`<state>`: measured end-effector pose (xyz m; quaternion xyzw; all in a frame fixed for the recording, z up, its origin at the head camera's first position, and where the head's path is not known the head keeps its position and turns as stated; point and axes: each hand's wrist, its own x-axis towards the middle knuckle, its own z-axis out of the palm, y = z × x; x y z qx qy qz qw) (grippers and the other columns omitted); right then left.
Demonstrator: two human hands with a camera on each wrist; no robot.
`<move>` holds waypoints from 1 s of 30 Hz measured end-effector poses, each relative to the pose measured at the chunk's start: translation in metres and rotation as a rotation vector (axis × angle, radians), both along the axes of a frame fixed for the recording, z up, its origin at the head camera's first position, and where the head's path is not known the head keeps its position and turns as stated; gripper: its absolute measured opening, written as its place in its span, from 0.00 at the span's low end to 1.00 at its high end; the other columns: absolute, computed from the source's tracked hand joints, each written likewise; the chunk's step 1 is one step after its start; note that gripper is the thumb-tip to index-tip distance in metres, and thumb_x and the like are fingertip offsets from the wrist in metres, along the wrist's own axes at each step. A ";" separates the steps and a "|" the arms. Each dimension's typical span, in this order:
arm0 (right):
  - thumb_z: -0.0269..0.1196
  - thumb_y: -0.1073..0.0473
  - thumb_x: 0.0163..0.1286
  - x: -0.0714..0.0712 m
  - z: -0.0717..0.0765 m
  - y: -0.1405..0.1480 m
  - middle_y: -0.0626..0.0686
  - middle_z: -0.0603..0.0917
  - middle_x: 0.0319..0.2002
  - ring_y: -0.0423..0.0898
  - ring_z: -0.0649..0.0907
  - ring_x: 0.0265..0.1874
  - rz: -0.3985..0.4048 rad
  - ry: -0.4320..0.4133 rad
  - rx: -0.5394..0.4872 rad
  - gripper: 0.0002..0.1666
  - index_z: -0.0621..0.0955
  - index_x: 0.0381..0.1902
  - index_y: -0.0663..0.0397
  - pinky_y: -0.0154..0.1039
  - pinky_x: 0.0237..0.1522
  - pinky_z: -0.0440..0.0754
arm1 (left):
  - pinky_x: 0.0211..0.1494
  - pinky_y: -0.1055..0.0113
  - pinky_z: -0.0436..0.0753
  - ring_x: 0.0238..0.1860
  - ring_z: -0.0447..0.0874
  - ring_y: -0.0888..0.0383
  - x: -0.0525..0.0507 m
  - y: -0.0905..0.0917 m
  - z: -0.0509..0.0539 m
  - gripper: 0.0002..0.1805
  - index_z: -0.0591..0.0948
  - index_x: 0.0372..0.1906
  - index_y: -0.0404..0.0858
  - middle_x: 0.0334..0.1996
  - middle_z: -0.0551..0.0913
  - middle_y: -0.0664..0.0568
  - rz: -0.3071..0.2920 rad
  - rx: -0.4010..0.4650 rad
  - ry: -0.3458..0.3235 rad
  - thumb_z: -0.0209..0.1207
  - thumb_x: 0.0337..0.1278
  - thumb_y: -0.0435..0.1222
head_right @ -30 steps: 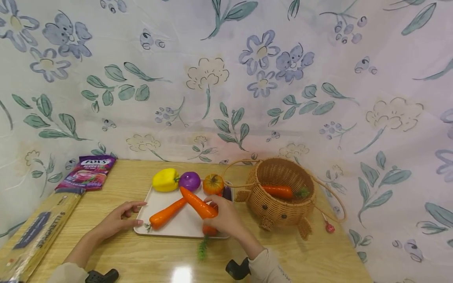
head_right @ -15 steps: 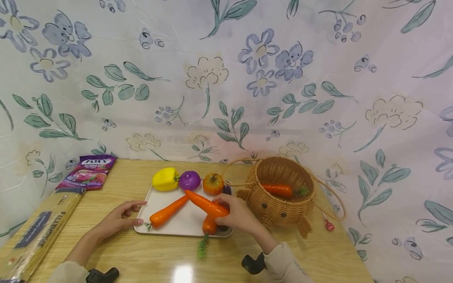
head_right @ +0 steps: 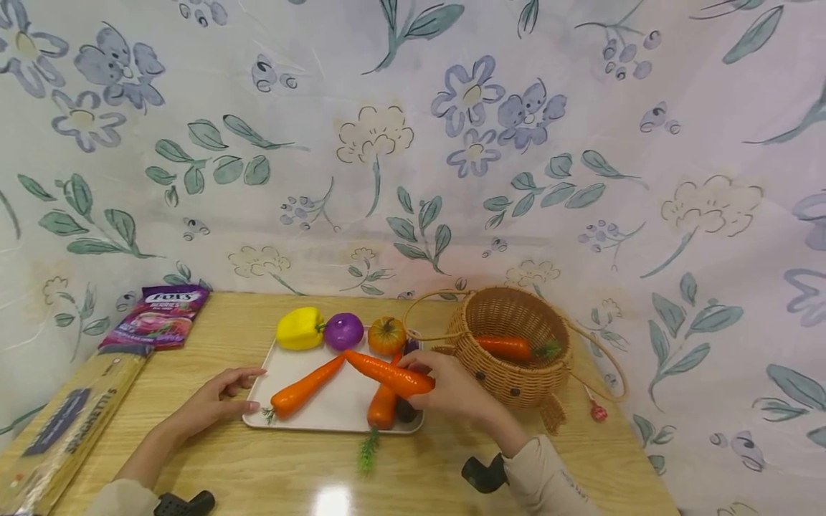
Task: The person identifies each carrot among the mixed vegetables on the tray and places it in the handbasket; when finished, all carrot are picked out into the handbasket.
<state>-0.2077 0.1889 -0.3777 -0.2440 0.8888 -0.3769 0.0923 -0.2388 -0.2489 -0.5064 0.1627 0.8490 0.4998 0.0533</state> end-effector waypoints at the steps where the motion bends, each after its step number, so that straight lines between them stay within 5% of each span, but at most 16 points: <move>1: 0.72 0.66 0.55 0.000 0.002 0.001 0.50 0.84 0.47 0.46 0.79 0.44 0.007 -0.003 0.001 0.27 0.81 0.55 0.51 0.39 0.43 0.78 | 0.39 0.67 0.63 0.39 0.62 0.57 0.000 0.000 0.000 0.30 0.76 0.64 0.34 0.43 0.71 0.45 -0.002 -0.001 -0.003 0.68 0.56 0.36; 19: 0.69 0.66 0.59 -0.017 0.063 0.048 0.53 0.83 0.50 0.47 0.79 0.43 0.063 0.088 0.084 0.27 0.80 0.58 0.50 0.43 0.44 0.79 | 0.42 0.69 0.65 0.42 0.64 0.58 -0.002 0.000 -0.001 0.31 0.74 0.66 0.37 0.47 0.72 0.46 0.019 -0.064 -0.037 0.67 0.58 0.39; 30: 0.69 0.66 0.60 -0.043 0.073 0.096 0.58 0.82 0.52 0.51 0.80 0.46 -0.003 0.087 0.088 0.28 0.78 0.59 0.55 0.46 0.46 0.79 | 0.41 0.70 0.65 0.41 0.64 0.60 -0.002 0.001 0.001 0.30 0.75 0.65 0.36 0.45 0.72 0.46 0.022 -0.074 -0.004 0.67 0.58 0.40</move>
